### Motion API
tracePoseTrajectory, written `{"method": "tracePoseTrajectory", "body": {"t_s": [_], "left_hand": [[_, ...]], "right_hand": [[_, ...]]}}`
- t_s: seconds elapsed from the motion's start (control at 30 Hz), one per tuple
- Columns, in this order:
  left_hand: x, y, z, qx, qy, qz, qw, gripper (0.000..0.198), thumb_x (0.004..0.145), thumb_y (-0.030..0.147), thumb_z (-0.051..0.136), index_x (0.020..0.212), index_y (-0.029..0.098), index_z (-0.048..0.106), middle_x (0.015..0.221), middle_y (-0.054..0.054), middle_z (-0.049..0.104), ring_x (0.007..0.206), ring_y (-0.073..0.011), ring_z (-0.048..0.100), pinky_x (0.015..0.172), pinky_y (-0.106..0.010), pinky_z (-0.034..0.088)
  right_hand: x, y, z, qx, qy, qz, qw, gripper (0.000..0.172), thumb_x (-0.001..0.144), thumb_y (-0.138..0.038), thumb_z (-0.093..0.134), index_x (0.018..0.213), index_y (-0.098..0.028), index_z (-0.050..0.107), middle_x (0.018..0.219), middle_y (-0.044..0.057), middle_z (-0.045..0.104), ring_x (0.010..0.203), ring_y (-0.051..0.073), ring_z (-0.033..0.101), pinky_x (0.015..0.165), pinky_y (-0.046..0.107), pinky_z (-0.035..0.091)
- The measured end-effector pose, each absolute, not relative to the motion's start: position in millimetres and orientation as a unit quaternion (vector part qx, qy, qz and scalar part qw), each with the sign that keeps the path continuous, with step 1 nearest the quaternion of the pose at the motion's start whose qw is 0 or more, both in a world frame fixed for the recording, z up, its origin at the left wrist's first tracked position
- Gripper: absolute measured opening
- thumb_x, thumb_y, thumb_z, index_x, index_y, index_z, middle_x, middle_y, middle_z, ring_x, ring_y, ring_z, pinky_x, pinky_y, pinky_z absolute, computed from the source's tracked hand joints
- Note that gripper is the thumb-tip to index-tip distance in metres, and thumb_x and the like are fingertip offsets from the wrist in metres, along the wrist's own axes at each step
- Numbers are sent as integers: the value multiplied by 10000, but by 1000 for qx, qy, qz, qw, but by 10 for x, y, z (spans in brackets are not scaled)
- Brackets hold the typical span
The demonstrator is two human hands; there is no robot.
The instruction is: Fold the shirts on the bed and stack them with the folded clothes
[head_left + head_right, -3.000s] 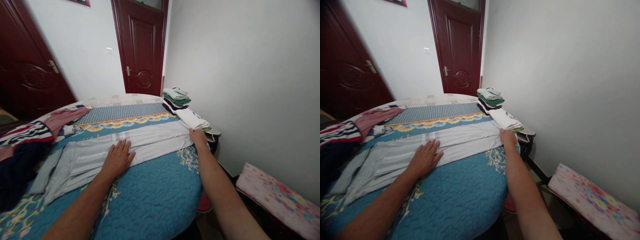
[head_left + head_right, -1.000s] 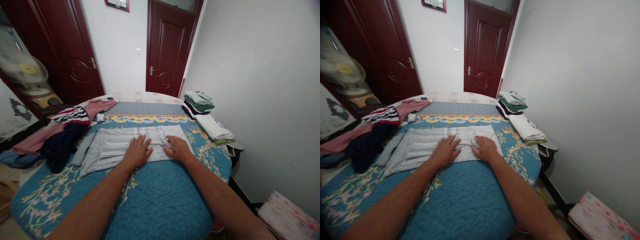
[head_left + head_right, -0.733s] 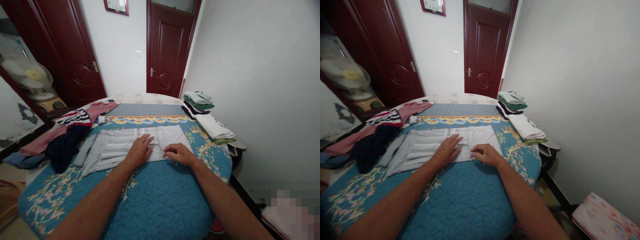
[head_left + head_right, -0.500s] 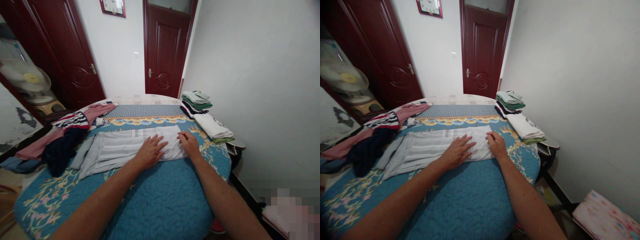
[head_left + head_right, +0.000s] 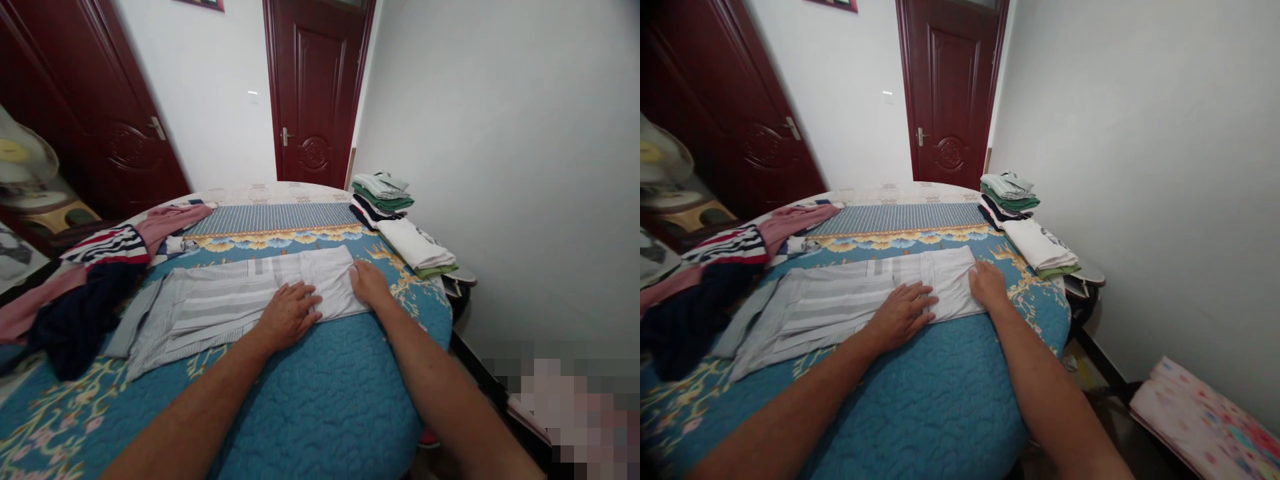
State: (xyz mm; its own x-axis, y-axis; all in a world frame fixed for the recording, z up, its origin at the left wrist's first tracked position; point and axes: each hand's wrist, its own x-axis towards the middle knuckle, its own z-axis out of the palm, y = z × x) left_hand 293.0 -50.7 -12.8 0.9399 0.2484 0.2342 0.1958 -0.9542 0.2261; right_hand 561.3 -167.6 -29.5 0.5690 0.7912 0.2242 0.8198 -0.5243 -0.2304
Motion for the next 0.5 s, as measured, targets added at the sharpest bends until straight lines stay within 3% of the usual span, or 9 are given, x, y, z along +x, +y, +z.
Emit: {"method": "tracePoseTrajectory", "body": {"t_s": [0.1,0.23,0.37,0.5], "left_hand": [[2936,-523,-124,980,117,125,99,482,1016,559,619,1439,342,694,1594,-74,591,1543,-360,447,1283,-616,327],[2972,-543,-96,982,90,148,78,437,1035,522,595,1400,318,725,1639,-80,543,1621,-359,323,1325,-620,241],[3022,-577,-111,988,54,121,86,463,1072,469,535,1497,325,649,1664,-69,523,1629,-339,320,1325,-621,244],[3028,-577,-134,987,70,95,112,439,1098,485,477,1466,352,675,1649,-65,545,1602,-333,381,1300,-639,289]], "right_hand": [[5815,-1752,-253,-877,-439,-51,190,440,1046,-212,400,1317,-134,738,1342,160,744,1272,251,667,1153,357,439],[5864,-1759,-272,-853,-468,-65,222,444,1036,-198,424,1350,-155,735,1379,118,739,1310,224,650,1184,349,430],[5660,-1659,-310,-815,-550,-52,173,460,1061,-272,471,1475,-182,652,1563,108,616,1475,223,521,1272,401,340],[5444,-1537,-299,-849,-514,-42,114,540,1083,-340,430,1582,-166,537,1687,155,462,1557,307,419,1291,538,286]]}}
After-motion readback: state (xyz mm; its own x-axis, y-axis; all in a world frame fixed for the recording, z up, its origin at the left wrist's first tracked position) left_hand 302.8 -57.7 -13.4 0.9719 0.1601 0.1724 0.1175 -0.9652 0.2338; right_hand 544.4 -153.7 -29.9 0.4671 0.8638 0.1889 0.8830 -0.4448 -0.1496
